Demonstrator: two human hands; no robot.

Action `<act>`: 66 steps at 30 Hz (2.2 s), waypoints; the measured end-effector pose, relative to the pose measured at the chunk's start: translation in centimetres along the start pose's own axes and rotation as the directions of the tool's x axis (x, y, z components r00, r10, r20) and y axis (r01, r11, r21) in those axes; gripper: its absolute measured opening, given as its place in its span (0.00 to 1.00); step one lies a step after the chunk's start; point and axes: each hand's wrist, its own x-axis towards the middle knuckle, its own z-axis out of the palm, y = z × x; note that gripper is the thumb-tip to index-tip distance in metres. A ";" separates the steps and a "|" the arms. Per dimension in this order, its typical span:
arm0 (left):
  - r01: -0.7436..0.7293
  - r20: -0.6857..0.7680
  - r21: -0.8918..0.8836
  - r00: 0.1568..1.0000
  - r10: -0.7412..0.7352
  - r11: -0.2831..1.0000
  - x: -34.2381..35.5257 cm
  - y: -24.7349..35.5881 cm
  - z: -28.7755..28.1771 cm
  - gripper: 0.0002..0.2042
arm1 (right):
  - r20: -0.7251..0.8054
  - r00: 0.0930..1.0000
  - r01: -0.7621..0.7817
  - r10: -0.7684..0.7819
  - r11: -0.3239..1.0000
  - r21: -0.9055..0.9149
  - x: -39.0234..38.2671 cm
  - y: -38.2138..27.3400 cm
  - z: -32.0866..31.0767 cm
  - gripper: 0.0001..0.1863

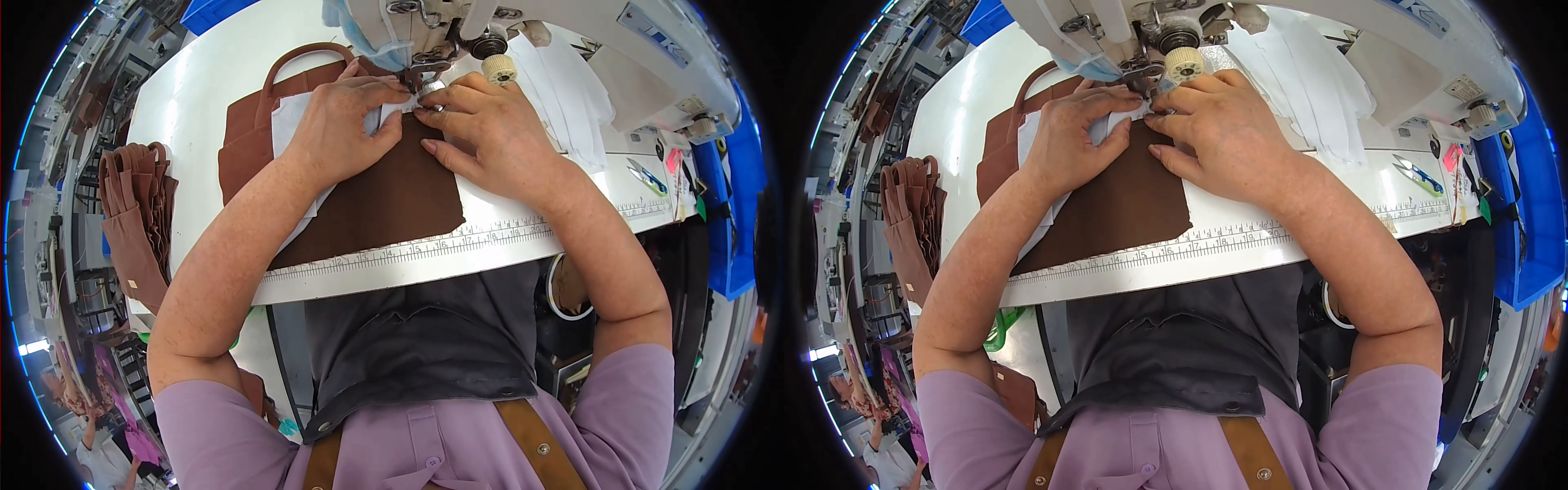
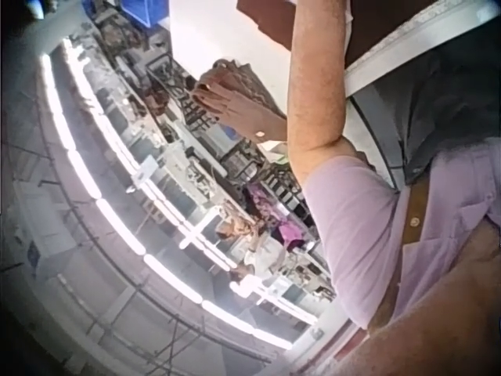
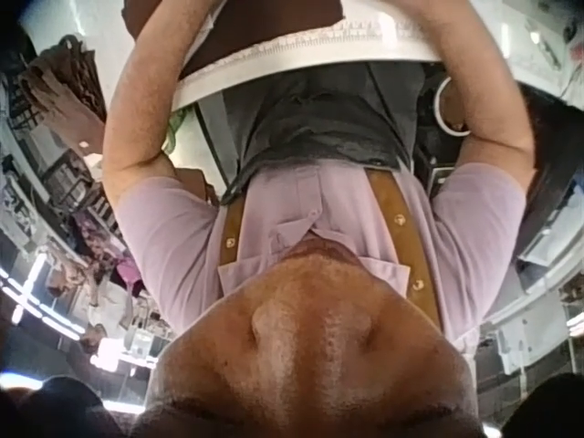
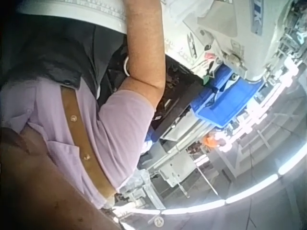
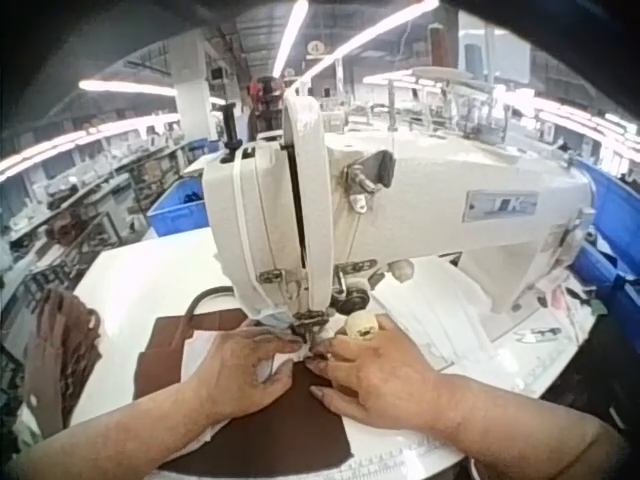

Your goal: Sewing pieces of leather handbags together using a sewing machine.

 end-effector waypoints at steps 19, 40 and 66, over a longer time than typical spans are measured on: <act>0.052 0.033 0.123 0.998 -0.056 0.991 -0.8 2.0 -0.3 0.08 | -0.046 0.999 0.001 0.002 0.999 0.053 0.1 0.2 -0.4 0.10; -0.062 0.088 0.218 0.995 0.044 0.974 2.5 -1.9 -1.7 0.07 | 0.000 0.999 -0.046 0.046 0.998 -0.038 0.6 0.6 0.3 0.22; 0.178 0.079 -0.265 0.984 -0.163 0.948 0.7 -1.7 -1.1 0.13 | 0.002 1.000 -0.025 0.025 0.992 0.124 0.7 0.7 -0.2 0.16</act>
